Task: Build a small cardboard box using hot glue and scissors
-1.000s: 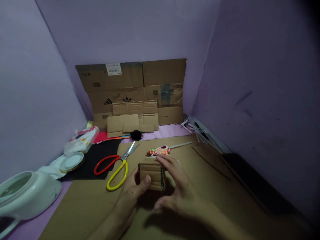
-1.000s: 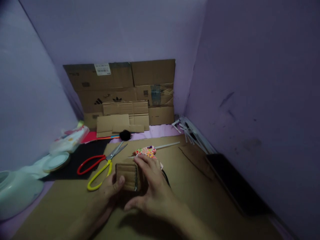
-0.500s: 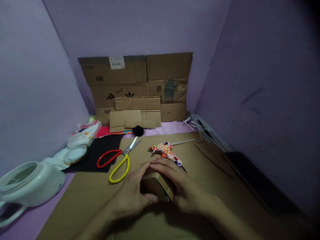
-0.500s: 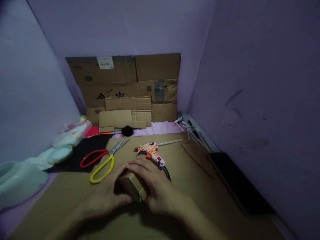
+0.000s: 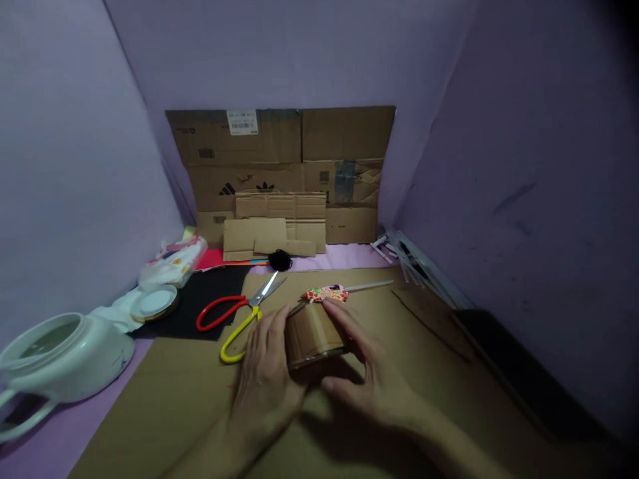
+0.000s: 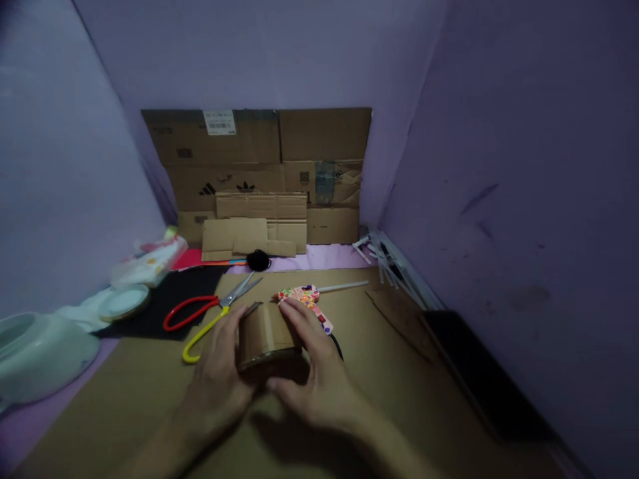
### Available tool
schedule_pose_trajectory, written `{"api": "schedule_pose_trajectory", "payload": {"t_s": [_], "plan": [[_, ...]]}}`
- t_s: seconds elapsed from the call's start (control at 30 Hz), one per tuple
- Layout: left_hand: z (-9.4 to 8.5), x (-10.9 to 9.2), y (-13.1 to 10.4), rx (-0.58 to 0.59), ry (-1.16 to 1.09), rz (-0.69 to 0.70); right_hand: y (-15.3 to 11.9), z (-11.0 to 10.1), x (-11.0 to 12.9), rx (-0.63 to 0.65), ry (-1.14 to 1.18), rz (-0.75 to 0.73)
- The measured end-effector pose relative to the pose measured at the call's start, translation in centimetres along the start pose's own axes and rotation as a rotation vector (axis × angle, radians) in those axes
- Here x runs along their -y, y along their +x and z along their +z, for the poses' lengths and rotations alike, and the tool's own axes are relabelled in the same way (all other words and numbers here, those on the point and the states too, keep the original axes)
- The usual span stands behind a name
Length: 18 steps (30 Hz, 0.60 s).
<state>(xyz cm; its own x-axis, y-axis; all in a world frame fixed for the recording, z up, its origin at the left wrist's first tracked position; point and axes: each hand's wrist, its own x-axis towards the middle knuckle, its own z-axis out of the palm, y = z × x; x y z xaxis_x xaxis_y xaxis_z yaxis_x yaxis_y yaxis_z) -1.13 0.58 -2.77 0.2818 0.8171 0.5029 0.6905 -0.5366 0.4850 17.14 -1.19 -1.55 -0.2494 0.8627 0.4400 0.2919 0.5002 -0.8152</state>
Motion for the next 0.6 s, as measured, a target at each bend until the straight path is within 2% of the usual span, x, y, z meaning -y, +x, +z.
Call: {"api": "schedule_pose_trajectory", "payload": {"t_s": [0.1,0.2,0.3,0.37,0.43,0.53,0.6], "plan": [[0.3,-0.2,-0.4,0.072,0.042,0.105,0.1,0.3,0.1,-0.049,0.017,0.087],[-0.2,-0.2,-0.2,0.188,-0.003,0.091,0.3,0.5,-0.2,-0.101,0.036,0.161],[-1.6,0.1,0.8,0.391,-0.216,0.006,0.5,0.3,-0.5,-0.110,0.097,0.226],[-2.6,0.7,1.5,0.472,-0.416,-0.043,0.6,0.1,-0.7,-0.113,0.142,0.257],[-3.3,1.6,2.1,0.456,-0.634,-0.126,0.7,-0.1,-0.9,-0.077,0.192,0.255],[-3.5,2.6,2.4,0.369,-0.869,-0.328,0.7,-0.3,-1.0,0.000,0.229,0.190],[-3.3,2.6,2.4,0.406,-0.943,-0.441,0.6,-0.4,-0.8,0.040,0.245,0.106]]}}
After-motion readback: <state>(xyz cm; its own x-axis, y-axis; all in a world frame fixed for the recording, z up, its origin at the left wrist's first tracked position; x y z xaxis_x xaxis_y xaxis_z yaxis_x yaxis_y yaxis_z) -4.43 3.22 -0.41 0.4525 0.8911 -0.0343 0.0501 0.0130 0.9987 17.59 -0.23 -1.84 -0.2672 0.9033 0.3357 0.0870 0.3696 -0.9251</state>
